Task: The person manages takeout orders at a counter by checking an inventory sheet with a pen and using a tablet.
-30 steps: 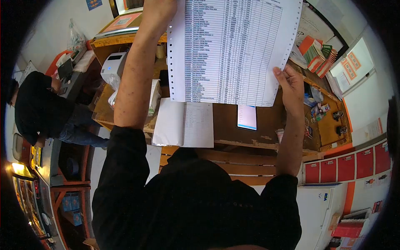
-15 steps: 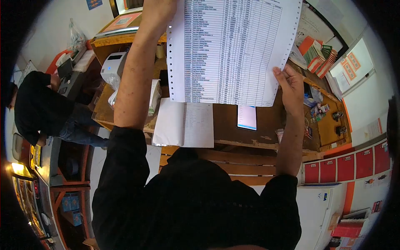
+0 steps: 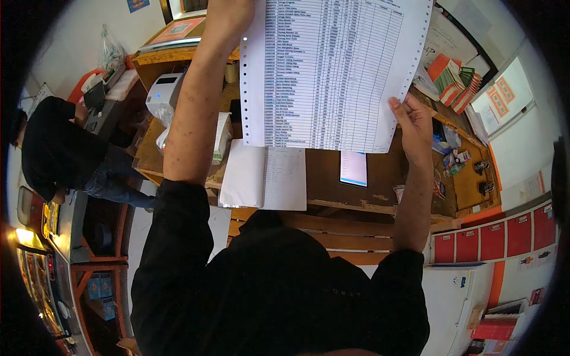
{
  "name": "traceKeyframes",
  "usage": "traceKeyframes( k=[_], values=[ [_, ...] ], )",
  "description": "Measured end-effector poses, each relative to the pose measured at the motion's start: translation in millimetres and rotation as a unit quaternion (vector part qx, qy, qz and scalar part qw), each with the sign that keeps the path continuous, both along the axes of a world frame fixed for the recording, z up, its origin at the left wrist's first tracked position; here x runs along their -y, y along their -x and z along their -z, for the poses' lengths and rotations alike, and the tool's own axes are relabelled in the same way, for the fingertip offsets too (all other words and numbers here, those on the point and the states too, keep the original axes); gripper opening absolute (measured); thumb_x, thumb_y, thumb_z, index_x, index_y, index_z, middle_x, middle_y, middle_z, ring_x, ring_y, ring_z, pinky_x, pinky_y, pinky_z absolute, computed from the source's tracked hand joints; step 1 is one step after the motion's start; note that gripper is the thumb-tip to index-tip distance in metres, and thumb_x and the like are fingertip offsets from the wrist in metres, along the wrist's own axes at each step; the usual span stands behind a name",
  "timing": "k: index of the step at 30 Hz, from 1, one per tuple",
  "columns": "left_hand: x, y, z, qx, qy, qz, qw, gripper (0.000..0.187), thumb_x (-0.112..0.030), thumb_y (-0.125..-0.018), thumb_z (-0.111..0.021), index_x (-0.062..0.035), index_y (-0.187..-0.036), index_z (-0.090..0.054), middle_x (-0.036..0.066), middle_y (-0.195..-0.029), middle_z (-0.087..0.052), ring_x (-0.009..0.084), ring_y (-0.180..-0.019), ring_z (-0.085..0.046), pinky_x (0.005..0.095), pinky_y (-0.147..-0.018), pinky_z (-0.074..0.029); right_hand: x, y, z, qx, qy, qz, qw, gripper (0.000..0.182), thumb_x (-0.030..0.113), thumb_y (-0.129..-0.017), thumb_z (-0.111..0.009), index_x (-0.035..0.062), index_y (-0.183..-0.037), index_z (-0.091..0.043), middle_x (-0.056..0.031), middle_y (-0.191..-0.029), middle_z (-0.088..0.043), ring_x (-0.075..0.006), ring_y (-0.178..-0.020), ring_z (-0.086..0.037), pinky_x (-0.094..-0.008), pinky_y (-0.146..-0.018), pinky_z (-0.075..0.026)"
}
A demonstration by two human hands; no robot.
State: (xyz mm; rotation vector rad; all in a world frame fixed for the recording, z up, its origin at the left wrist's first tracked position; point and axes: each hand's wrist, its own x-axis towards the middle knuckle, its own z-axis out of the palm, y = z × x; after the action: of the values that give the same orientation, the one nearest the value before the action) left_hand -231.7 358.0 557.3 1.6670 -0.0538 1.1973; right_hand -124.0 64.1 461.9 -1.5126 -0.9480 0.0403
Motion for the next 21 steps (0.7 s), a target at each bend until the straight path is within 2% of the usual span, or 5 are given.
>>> traceKeyframes(
  k=[15,21],
  values=[
    [-2.2,3.3,0.0,0.007,0.001,-0.002,1.0,0.038,-0.027,-0.095,-0.05,0.0094,-0.097,-0.061,0.009,-0.08,-0.063,0.014,-0.068,-0.058,0.0268,-0.06,-0.046,-0.7,2.2,-0.5,-0.006,0.011,-0.002,1.0,0.024,0.014,-0.093,-0.057,-0.0045,-0.109,-0.061,-0.0089,-0.096,-0.067,-0.01,-0.085,-0.061,-0.0236,-0.077,-0.047],
    [-6.2,0.3,2.0,0.027,0.009,0.03,0.999,0.038,-0.026,-0.096,-0.05,0.0096,-0.098,-0.061,0.01,-0.081,-0.063,0.0141,-0.069,-0.058,0.0272,-0.061,-0.046,-0.8,3.3,-0.4,0.008,0.011,-0.01,1.0,0.024,0.014,-0.093,-0.057,-0.0037,-0.108,-0.061,-0.0087,-0.096,-0.067,-0.0099,-0.086,-0.061,-0.0239,-0.077,-0.047]
  ],
)
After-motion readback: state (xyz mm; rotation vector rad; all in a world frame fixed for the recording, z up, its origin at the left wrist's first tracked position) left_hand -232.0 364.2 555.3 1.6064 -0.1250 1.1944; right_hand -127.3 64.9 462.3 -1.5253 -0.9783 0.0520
